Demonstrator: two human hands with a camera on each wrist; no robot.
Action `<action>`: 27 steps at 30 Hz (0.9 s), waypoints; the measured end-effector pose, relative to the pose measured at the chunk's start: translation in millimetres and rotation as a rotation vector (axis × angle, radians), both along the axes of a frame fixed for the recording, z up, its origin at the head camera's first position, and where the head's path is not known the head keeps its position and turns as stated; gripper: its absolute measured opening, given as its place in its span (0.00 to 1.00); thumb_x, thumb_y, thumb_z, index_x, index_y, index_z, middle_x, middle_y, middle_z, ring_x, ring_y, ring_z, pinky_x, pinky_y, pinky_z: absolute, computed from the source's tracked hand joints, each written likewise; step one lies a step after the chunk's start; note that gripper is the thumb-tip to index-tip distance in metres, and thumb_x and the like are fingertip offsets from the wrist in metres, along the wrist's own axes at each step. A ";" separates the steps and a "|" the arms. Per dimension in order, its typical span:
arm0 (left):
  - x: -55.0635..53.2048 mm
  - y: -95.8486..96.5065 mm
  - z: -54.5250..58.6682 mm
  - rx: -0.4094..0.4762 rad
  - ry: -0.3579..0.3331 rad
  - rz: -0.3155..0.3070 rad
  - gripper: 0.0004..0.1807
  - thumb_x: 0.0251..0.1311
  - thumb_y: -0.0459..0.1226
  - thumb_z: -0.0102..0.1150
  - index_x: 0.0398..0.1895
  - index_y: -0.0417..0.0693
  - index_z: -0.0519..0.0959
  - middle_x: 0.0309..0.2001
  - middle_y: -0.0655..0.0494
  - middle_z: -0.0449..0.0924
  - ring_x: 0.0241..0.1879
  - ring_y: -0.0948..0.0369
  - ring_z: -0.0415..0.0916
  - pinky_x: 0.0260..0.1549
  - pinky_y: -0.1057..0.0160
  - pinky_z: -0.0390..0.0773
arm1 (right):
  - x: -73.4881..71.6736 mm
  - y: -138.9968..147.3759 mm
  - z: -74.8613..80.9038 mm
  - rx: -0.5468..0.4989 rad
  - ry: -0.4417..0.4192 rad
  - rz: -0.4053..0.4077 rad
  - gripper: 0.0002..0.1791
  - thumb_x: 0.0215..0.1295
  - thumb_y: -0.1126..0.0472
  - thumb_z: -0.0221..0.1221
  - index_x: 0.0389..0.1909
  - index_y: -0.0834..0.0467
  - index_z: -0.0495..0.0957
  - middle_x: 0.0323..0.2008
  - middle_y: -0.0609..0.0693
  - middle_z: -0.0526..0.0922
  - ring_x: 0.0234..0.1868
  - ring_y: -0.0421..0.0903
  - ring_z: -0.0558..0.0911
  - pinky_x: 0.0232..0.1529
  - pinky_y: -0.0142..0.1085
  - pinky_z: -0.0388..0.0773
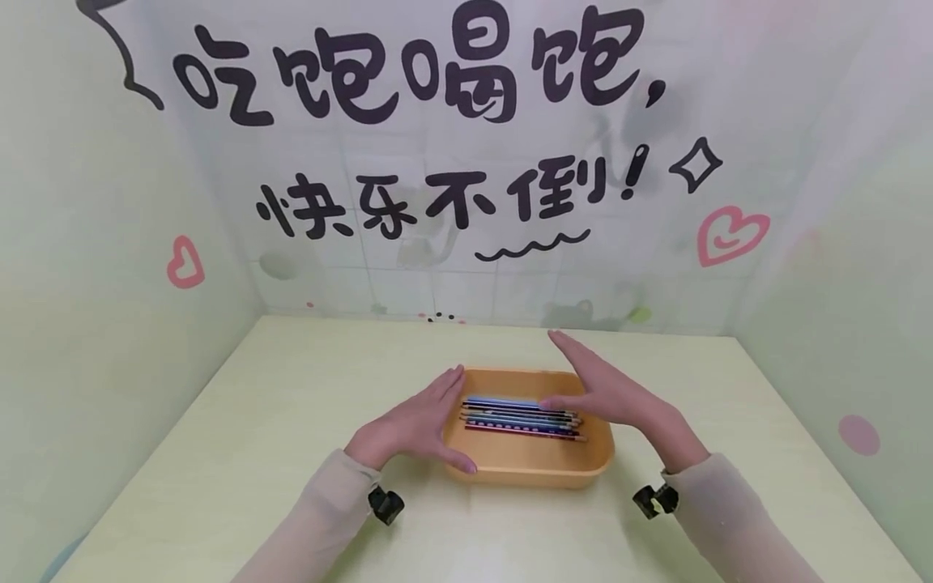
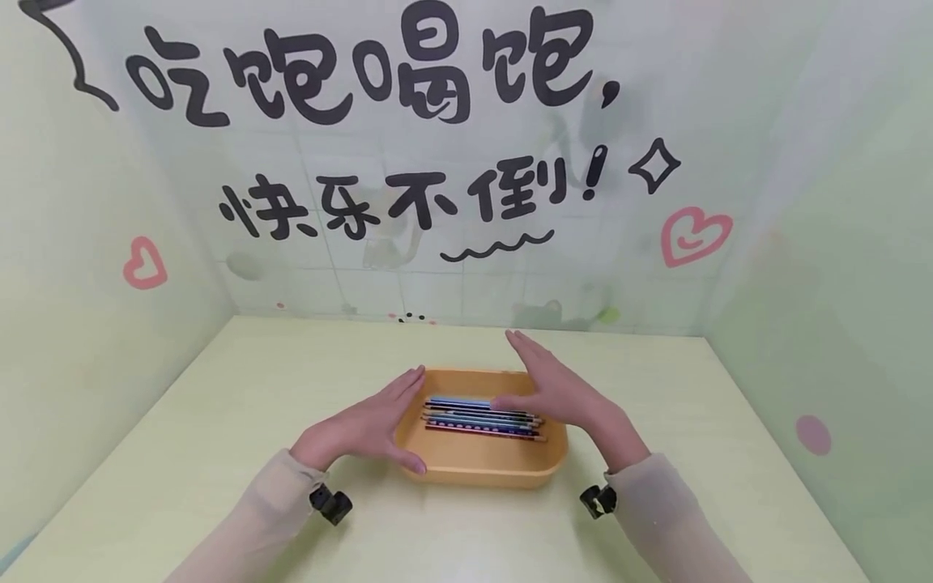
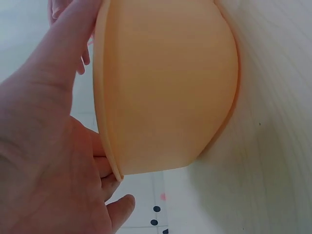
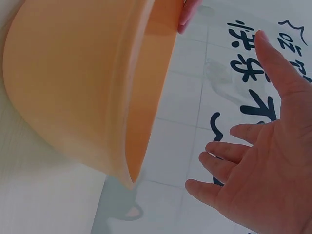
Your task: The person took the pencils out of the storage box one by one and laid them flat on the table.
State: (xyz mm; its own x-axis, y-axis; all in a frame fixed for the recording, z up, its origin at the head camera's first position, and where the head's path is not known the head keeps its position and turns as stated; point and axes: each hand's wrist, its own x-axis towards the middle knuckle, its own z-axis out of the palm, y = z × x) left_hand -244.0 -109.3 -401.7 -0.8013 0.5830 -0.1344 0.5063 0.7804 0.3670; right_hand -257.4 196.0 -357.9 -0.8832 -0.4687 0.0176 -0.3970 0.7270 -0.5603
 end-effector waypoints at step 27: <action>-4.0 1.5 1.0 -0.034 0.003 0.026 0.75 0.40 0.70 0.70 0.80 0.40 0.40 0.82 0.47 0.32 0.82 0.51 0.32 0.79 0.52 0.48 | 4.2 -10.6 -10.3 -0.064 -0.002 0.078 0.54 0.55 0.48 0.73 0.78 0.55 0.53 0.77 0.54 0.59 0.76 0.59 0.61 0.75 0.60 0.60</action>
